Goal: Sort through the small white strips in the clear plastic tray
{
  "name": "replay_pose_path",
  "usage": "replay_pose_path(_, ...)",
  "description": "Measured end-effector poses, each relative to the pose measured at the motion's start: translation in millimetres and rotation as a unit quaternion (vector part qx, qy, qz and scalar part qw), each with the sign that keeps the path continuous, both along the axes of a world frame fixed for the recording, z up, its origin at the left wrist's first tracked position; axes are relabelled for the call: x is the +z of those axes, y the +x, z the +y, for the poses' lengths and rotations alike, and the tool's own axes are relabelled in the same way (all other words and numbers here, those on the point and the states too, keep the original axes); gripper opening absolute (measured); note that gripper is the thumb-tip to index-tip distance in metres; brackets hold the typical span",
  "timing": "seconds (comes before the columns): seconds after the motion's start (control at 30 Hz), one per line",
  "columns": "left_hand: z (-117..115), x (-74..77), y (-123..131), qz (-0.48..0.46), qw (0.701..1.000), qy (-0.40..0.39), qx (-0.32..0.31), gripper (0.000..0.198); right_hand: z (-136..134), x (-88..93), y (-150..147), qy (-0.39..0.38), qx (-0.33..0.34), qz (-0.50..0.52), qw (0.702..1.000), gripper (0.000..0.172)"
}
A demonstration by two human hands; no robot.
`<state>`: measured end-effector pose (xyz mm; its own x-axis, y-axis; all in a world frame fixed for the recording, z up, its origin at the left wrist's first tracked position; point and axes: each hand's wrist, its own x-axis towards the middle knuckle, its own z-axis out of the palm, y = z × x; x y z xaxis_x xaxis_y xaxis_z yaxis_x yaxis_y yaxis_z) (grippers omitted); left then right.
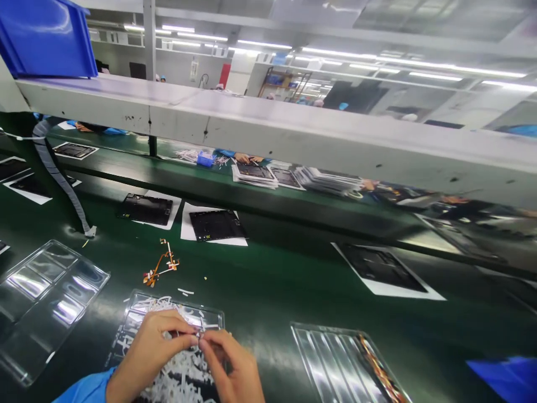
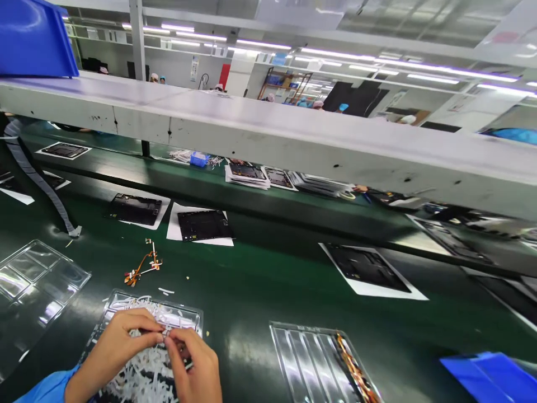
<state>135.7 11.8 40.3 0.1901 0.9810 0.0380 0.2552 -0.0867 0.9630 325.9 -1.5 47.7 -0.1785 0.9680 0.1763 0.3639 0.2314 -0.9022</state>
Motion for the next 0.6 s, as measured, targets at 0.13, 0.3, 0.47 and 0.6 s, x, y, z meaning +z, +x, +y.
replay_pose_path(0.13,-7,4.5,-4,0.031,0.997,0.059,-0.027,0.018,-5,-1.5,-3,-0.009,0.027,-0.023,0.999,0.028)
replay_pose_path(0.3,-13,1.7,-9,0.04,0.994,0.098,-0.012,0.023,-11,-7.5,-7,-0.127,-0.03,0.047,0.99,0.037)
replay_pose_path(0.47,-27,-9.3,-6,0.047,0.991,0.108,0.067,0.015,-17,-5.3,-14,-0.154,-0.055,0.082,0.983,0.034)
replay_pose_path(0.6,-35,-14.6,-5,0.055,0.989,0.102,0.087,0.02,-20,-1.9,-23,-0.138,-0.011,0.071,0.988,0.03)
